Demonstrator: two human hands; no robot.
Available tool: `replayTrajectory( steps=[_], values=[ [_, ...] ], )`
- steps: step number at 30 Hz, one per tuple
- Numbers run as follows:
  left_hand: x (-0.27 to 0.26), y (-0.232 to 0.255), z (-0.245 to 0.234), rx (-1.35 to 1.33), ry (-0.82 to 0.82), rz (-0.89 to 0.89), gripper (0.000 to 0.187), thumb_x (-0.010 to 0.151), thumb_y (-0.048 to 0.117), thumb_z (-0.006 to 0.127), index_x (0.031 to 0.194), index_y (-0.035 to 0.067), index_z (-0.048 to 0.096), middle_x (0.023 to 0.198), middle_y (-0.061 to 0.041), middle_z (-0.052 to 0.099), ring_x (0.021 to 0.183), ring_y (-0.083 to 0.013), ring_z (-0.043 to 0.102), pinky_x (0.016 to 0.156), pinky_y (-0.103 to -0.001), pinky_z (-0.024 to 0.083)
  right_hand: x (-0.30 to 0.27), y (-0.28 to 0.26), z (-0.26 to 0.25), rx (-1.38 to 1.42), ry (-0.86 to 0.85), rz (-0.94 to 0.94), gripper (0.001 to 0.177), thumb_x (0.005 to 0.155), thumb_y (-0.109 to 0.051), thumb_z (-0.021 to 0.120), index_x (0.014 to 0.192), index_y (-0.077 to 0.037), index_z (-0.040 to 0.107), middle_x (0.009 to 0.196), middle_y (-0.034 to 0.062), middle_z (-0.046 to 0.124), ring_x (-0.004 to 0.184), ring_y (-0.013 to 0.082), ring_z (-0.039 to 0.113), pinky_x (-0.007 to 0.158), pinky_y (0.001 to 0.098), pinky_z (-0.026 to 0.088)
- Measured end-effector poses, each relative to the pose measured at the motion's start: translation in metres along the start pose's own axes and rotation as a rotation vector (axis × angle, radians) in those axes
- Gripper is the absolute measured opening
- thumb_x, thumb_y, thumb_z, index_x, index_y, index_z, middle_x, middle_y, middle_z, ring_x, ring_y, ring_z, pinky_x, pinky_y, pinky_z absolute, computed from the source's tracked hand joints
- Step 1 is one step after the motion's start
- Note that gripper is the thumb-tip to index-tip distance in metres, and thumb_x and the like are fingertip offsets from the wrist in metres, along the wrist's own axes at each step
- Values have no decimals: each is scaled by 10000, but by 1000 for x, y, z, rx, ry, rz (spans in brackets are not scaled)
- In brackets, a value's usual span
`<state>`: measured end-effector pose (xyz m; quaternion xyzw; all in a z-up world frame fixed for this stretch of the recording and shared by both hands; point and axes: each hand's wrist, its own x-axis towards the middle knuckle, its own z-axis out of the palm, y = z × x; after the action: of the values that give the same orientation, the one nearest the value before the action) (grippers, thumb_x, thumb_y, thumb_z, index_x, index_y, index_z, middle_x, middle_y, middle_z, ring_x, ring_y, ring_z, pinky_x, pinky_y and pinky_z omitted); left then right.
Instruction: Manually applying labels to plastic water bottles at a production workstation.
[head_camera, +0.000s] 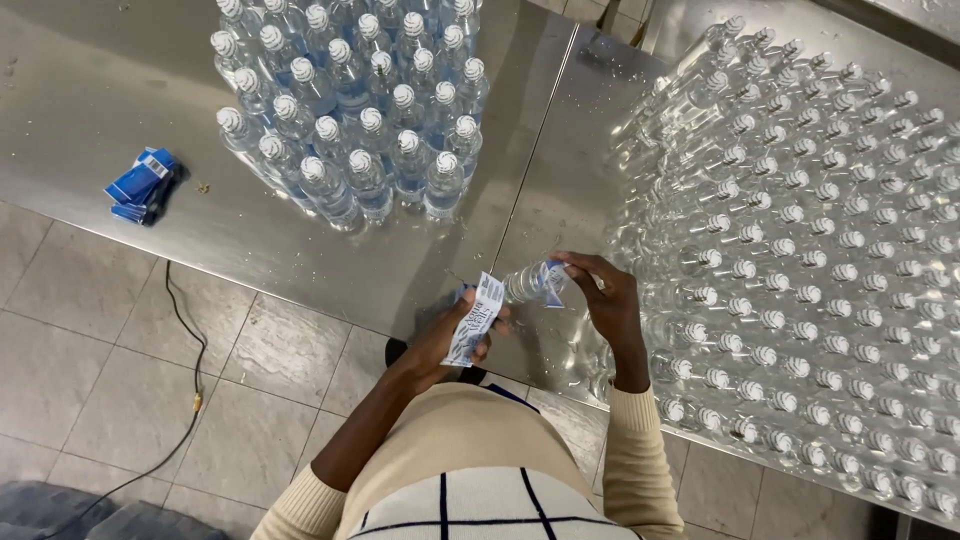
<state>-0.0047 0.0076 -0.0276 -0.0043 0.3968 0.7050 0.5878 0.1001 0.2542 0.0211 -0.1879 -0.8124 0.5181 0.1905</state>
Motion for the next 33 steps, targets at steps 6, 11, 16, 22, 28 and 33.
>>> replayTrajectory(
  steps=[6, 11, 16, 22, 28, 33],
  values=[
    [4, -8, -12, -7, 28, -5, 681, 1116, 604, 513, 1340, -27, 637, 1086, -233, 767, 678, -183, 698, 574, -331, 582, -11, 36, 1, 8, 26, 46, 205, 1089, -98, 687, 1242, -85, 823, 1203, 138, 840, 1225, 298, 756, 1094, 459, 556],
    [5, -9, -15, -18, 42, -2, 706, 1110, 613, 511, 1353, -37, 644, 1094, -231, 768, 670, -176, 690, 566, -322, 574, -32, 66, 12, 58, 11, 35, 332, 1112, -24, 572, 1429, -16, 670, 1398, 221, 734, 1373, 391, 644, 1187, 546, 468],
    [11, -11, -19, -2, 37, -1, 706, 1124, 598, 487, 1350, -49, 655, 1092, -228, 761, 683, -174, 682, 583, -323, 577, -48, 96, 24, 87, -19, 109, 602, 1030, 90, 552, 1619, 58, 430, 1600, 330, 532, 1495, 513, 474, 1250, 618, 395],
    [9, -5, -11, 4, 9, -4, 717, 1116, 625, 496, 1355, -32, 656, 1080, -201, 754, 687, -152, 683, 578, -302, 576, -43, 93, 31, 50, -44, 206, 974, 927, -256, 869, 1691, -5, 319, 1671, 320, 449, 1530, 508, 434, 1304, 609, 347],
    [4, -3, -14, 5, 7, 22, 717, 1109, 640, 498, 1339, -21, 658, 1051, -169, 754, 677, -125, 675, 587, -279, 575, -36, 117, 51, -172, -59, 349, 1026, 867, -186, 871, 1738, -157, 329, 1696, 168, 488, 1558, 374, 448, 1331, 521, 330],
    [1, -5, -18, -14, 27, 60, 706, 1126, 612, 491, 1352, -36, 657, 1060, -191, 753, 683, -153, 675, 601, -305, 576, -34, 131, 65, -289, -55, 337, 833, 900, -232, 842, 1610, -44, 449, 1563, 226, 590, 1468, 409, 544, 1299, 522, 398]
  ],
)
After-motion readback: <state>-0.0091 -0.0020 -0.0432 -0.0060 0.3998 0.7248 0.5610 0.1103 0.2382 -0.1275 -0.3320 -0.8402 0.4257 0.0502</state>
